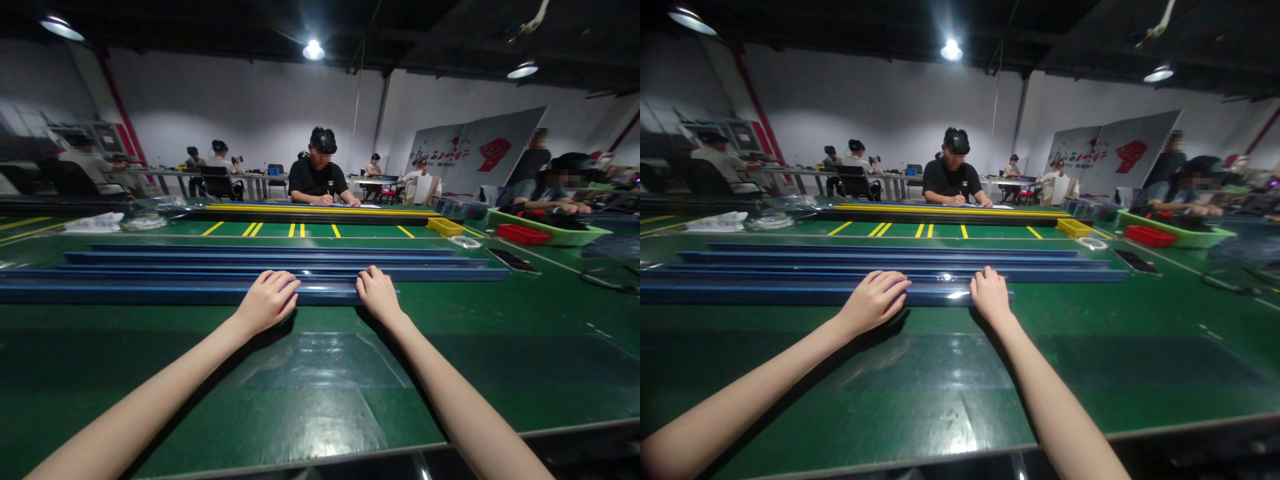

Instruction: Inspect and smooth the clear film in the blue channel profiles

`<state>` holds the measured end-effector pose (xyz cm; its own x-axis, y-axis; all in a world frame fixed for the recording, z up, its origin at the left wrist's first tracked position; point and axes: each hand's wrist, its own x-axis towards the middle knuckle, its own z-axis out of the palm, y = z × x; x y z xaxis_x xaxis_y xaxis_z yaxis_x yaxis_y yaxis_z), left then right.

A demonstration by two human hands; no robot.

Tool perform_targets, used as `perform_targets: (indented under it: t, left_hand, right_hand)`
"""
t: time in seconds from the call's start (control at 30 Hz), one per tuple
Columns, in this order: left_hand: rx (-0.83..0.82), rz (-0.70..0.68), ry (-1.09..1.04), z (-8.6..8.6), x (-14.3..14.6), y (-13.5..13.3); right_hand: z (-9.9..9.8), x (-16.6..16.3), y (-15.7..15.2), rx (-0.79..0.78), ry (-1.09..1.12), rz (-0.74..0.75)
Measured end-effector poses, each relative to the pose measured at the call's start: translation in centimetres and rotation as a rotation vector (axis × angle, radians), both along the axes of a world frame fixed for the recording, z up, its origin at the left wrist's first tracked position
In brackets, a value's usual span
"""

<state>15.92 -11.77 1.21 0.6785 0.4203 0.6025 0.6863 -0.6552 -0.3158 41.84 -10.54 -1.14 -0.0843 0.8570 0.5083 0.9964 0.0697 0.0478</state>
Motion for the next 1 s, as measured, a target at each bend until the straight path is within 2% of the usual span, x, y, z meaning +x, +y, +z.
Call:
perform_targets:
  t: [0.23,0.47,0.73,0.87,0.93,1.0]
  left_hand:
    - [-0.074,-0.040,0.037,-0.5,4.5,0.9]
    - [-0.106,-0.062,0.053,-1.0,8.0,0.6]
    - [-0.082,0.036,-0.032,-3.3,7.7,0.8]
    - [-0.076,0.049,-0.067,-3.7,7.4,0.9]
    - [-0.080,0.051,-0.086,-3.7,7.4,0.9]
    - [-0.090,0.050,-0.094,-3.8,7.5,1.0]
  right_hand:
    - [-0.1,-0.1,0.0,-0.013,0.014,0.021]
    - [-0.3,-1.9,-0.6,-0.006,-0.031,0.177]
    - [0.3,-0.4,-0.2,-0.093,-0.016,0.236]
    - [0.9,1.0,0.4,-0.136,0.047,0.267]
    - [1.4,2.6,0.9,-0.119,0.145,0.271]
    - [1.9,4.9,1.4,-0.014,0.293,0.234]
